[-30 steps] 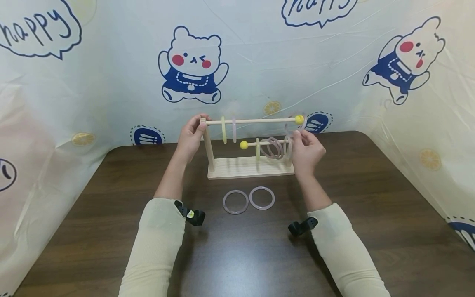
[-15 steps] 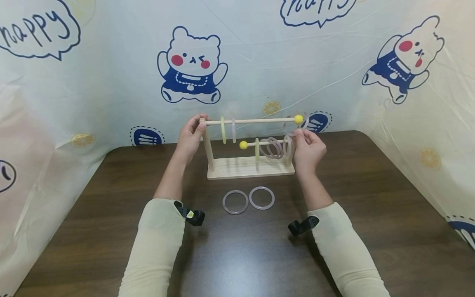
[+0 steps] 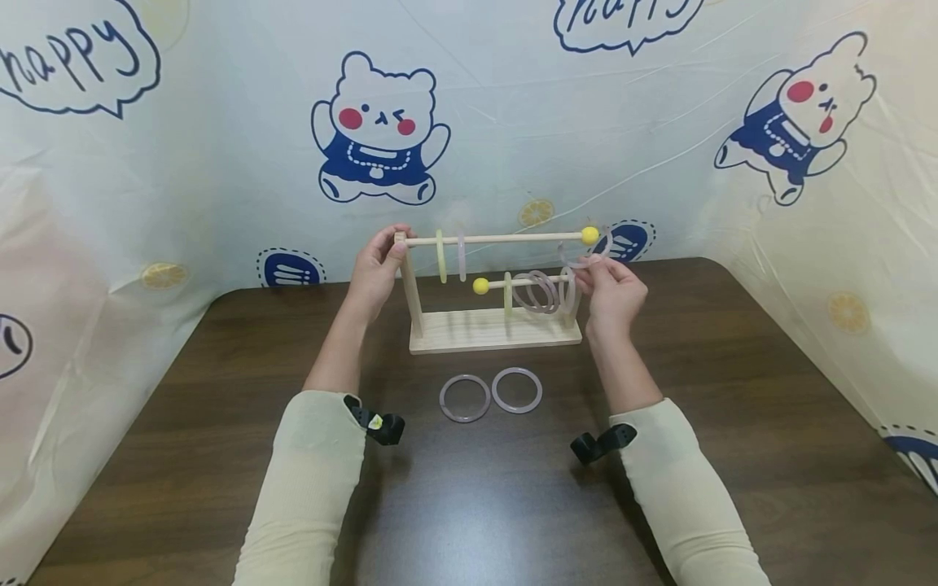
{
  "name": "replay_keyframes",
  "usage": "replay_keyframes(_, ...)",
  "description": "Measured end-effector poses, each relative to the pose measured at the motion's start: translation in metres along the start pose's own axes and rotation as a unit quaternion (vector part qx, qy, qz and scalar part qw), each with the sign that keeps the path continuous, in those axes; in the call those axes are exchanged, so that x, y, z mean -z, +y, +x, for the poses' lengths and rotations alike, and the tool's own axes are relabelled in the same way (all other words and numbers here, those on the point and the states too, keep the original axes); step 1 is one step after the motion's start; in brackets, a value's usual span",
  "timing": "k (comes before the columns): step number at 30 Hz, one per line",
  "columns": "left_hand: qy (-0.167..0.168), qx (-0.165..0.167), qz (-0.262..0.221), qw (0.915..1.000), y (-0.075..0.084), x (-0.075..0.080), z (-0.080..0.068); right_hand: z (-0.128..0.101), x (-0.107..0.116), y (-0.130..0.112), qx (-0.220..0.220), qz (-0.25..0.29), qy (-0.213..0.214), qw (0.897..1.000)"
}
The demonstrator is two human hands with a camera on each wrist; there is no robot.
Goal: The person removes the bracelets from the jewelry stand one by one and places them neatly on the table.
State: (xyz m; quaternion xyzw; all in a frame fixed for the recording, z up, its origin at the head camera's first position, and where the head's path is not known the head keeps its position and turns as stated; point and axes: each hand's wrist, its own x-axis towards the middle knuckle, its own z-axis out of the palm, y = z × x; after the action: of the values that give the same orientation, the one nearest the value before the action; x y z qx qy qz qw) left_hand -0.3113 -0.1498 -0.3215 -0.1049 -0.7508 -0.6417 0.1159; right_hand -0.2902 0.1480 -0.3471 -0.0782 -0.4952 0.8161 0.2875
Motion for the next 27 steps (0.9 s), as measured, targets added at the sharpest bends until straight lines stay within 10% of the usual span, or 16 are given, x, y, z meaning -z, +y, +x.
replay_keyframes(27, -0.004, -0.001, 0.0, 1.0, 0.0004, -0.0002, 0.0, 0.0021, 0.0071, -0.0008, -0.117, 0.046, -0.01, 0.992)
